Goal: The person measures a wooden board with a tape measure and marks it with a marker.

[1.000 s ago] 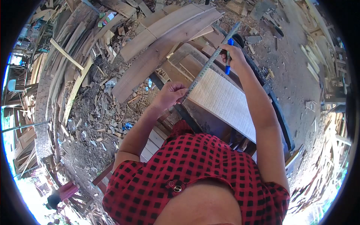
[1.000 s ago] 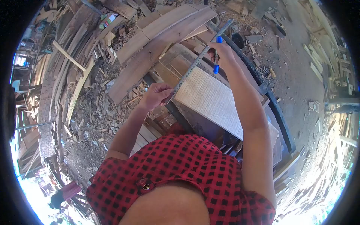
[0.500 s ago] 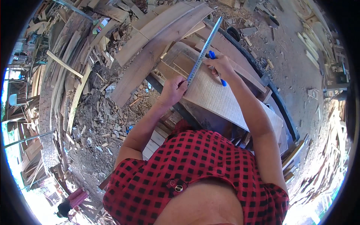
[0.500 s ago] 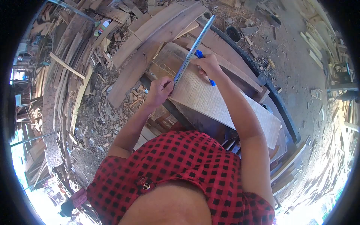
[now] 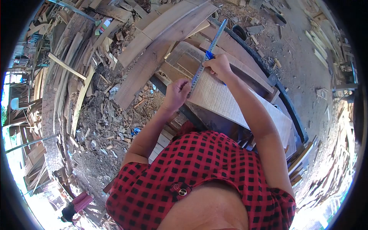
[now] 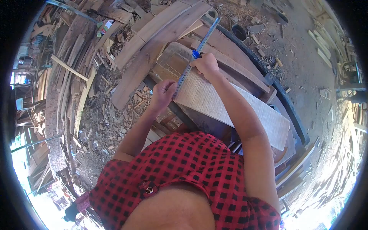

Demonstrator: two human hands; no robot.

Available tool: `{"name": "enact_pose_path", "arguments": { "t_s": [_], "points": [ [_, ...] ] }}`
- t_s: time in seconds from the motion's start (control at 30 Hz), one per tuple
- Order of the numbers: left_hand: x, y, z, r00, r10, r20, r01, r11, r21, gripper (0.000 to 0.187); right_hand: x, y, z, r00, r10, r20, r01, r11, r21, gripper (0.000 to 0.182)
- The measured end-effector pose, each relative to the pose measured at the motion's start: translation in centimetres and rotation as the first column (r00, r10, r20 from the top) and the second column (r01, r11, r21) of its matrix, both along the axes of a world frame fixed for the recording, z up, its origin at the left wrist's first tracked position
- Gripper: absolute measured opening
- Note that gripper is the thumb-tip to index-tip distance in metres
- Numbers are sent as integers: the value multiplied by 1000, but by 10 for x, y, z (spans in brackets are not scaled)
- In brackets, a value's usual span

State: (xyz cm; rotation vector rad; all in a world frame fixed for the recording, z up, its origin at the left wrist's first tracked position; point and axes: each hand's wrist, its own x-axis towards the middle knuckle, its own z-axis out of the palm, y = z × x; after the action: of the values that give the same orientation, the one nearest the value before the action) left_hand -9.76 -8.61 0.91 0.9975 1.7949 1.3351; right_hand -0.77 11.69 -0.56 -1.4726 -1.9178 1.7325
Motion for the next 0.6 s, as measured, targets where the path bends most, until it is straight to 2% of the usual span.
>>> {"name": "enact_pose_path", "arguments": {
  "t_s": [0.03,0.07,0.13,0.23,0.27,0.3,0.33,0.37,0.43,0.5,0.53,0.6],
  "points": [
    [0,-2,-2,992,39,117,-38,999,-13,18,0,-1,0,1000,0,1,0,1000,-1,20],
    [-1,-6,-2,992,39,118,-37,999,-13,18,1,-3,0,1000,-10,26,10,1000,7,19],
    [4,-20,4,931,215,294,-160,967,-200,26,1,-6,3,998,-20,53,19,1000,16,18],
    [23,-43,2,888,259,381,-148,944,-296,35,1,-9,4,998,-42,43,42,999,1,15],
    [31,-47,6,886,262,382,-151,943,-297,35,0,-10,3,995,-60,78,54,996,73,14],
    [43,-47,19,823,301,482,-137,928,-346,37,-2,-12,2,991,-79,110,63,988,144,14],
    [51,-47,25,745,342,573,-118,913,-391,40,-3,-12,-1,991,-74,111,57,988,144,14],
    [55,-47,22,742,347,574,-123,912,-391,40,-3,-12,-3,990,-91,103,72,982,175,14],
    [59,-49,11,715,228,660,-130,972,-195,47,-3,-11,-1,990,-101,95,80,974,210,14],
    [56,-50,-1,742,199,640,-128,980,-156,44,-1,-8,4,986,-167,-17,167,986,-10,12],
    [55,-50,-5,769,168,617,-118,986,-121,41,-1,-5,7,987,-157,-16,157,988,-6,12],
    [56,-51,-10,771,170,613,-147,985,-89,45,0,-3,12,962,-241,-129,216,959,-186,10]
  ]
}}
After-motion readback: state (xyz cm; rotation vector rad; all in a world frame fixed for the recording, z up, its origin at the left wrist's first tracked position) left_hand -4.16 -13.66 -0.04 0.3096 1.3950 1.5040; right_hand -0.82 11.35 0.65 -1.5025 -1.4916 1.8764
